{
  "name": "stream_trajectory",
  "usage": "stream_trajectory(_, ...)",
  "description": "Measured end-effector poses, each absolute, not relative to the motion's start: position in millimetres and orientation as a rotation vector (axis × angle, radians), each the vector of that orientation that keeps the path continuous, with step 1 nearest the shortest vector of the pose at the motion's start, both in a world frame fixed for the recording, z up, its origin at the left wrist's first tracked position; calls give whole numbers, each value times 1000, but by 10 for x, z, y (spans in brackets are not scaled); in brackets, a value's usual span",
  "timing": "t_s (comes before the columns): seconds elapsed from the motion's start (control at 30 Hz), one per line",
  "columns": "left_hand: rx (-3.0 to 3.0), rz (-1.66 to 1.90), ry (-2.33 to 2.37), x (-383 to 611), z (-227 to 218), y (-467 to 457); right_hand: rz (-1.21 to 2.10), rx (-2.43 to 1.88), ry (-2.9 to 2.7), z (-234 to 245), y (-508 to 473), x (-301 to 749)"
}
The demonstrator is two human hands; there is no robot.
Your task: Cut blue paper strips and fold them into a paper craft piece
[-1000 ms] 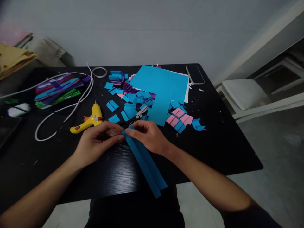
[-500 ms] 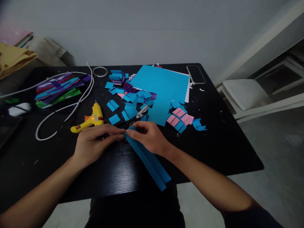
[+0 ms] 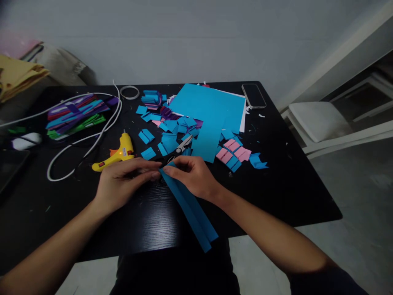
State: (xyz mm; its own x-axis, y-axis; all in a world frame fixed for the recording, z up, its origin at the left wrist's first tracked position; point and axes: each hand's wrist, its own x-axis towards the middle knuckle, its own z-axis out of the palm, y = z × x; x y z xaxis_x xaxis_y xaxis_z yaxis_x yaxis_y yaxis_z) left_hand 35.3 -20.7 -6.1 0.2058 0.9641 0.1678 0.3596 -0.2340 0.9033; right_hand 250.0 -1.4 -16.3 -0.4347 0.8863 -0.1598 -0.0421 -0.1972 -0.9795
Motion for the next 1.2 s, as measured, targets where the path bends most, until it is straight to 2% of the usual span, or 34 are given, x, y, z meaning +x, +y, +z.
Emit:
stream_trajectory(0.83,1954,1126,1090,348,-124,-211,1658,-1012,-1417,-224,-24,2481)
stream_trajectory(1.07,1686,971,1205,366,-123,-187,1625,-1020,-1402,-260,-16,2479)
stream_trajectory(1.2,1753,846,1212,389,-111,-188,1618,-1032,-1429,-242,-32,2462)
